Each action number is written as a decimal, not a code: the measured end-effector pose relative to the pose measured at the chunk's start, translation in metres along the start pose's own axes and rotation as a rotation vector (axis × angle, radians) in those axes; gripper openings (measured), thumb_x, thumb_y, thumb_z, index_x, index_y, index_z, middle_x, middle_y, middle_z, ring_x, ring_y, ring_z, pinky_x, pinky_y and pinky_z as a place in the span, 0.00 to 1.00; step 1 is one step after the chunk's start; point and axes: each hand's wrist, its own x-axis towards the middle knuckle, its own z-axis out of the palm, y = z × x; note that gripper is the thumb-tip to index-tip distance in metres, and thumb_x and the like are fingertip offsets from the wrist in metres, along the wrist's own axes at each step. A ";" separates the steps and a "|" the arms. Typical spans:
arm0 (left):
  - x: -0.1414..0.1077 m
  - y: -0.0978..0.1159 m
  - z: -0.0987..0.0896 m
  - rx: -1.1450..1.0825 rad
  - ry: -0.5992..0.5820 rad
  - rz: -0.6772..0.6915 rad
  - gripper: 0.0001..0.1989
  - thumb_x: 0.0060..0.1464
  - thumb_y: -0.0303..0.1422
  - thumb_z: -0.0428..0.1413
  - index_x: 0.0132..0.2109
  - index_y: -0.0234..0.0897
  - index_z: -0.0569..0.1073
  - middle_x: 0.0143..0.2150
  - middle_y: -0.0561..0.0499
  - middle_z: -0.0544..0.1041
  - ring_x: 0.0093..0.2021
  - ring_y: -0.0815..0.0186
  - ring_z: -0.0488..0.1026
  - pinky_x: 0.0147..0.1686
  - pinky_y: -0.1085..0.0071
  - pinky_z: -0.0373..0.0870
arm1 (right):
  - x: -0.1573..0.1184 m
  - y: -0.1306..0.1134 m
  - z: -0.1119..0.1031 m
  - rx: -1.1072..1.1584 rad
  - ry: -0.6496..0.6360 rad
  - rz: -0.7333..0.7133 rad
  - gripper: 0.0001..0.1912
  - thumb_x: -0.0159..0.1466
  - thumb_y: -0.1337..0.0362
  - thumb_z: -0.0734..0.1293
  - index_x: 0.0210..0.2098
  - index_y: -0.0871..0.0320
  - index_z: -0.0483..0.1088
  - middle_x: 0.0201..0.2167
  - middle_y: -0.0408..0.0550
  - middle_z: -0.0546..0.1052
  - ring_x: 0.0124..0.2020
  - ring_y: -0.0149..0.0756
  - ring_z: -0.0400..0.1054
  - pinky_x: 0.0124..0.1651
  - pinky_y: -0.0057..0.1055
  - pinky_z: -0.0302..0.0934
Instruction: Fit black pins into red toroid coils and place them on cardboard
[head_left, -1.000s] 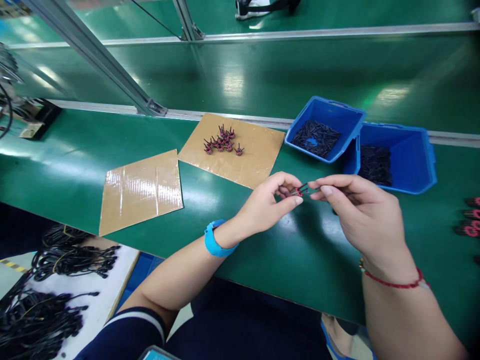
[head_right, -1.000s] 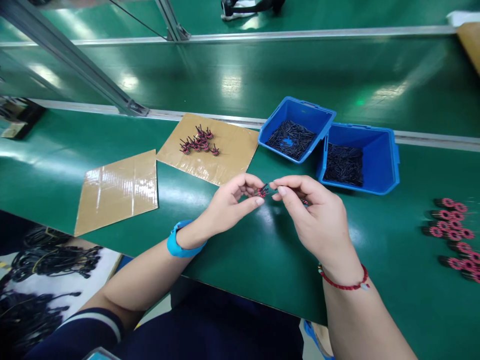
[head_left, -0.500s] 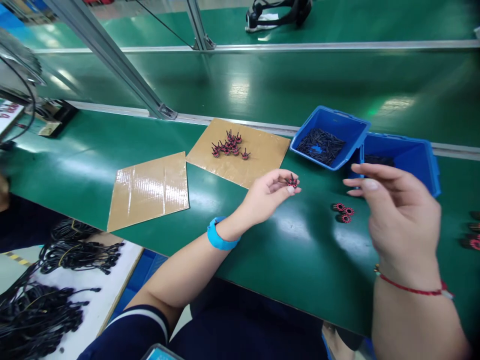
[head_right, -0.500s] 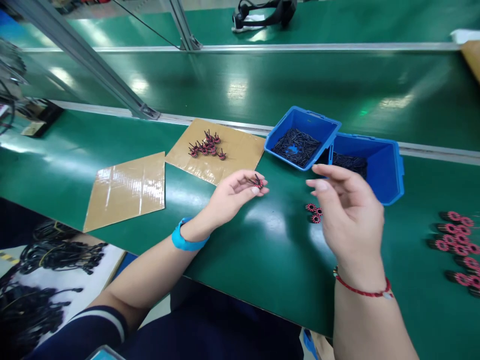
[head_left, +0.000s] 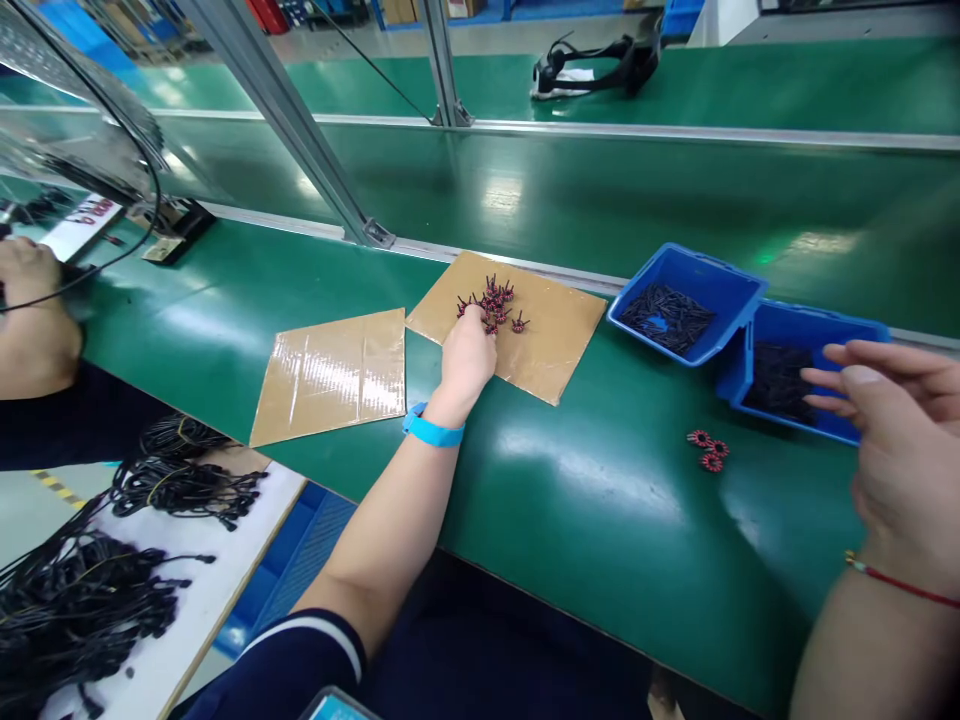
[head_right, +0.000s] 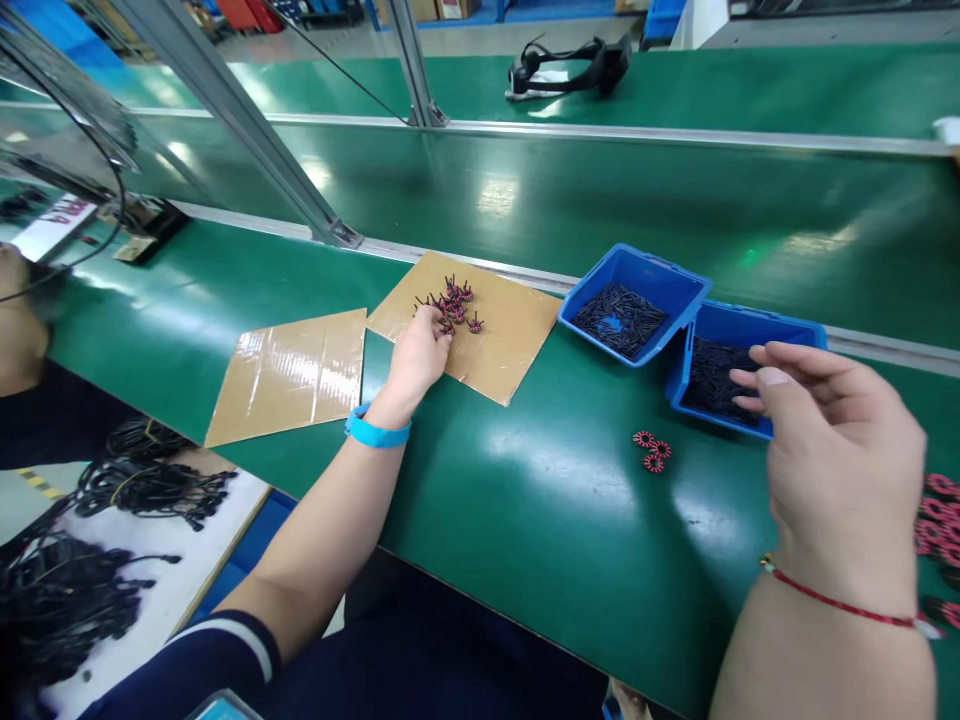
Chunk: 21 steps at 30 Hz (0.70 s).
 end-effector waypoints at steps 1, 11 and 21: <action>0.000 -0.001 -0.001 -0.003 0.027 -0.010 0.14 0.59 0.22 0.51 0.51 0.36 0.66 0.43 0.44 0.77 0.50 0.53 0.76 0.51 0.57 0.71 | 0.006 0.003 -0.002 -0.065 -0.007 0.021 0.17 0.56 0.64 0.69 0.45 0.53 0.77 0.47 0.58 0.82 0.42 0.46 0.80 0.43 0.44 0.74; -0.043 0.048 0.014 0.092 -0.075 0.575 0.12 0.63 0.26 0.50 0.52 0.34 0.70 0.50 0.40 0.74 0.51 0.55 0.72 0.52 0.58 0.70 | 0.046 0.027 0.005 -0.938 -0.562 -0.079 0.22 0.64 0.61 0.64 0.54 0.63 0.76 0.52 0.66 0.77 0.53 0.55 0.73 0.55 0.45 0.64; -0.018 0.118 0.079 0.297 -0.096 0.944 0.16 0.68 0.29 0.46 0.56 0.36 0.74 0.53 0.41 0.76 0.57 0.52 0.65 0.57 0.54 0.59 | 0.034 0.018 0.022 -0.997 -0.611 -0.077 0.23 0.67 0.60 0.61 0.55 0.63 0.76 0.53 0.65 0.78 0.51 0.52 0.75 0.50 0.43 0.67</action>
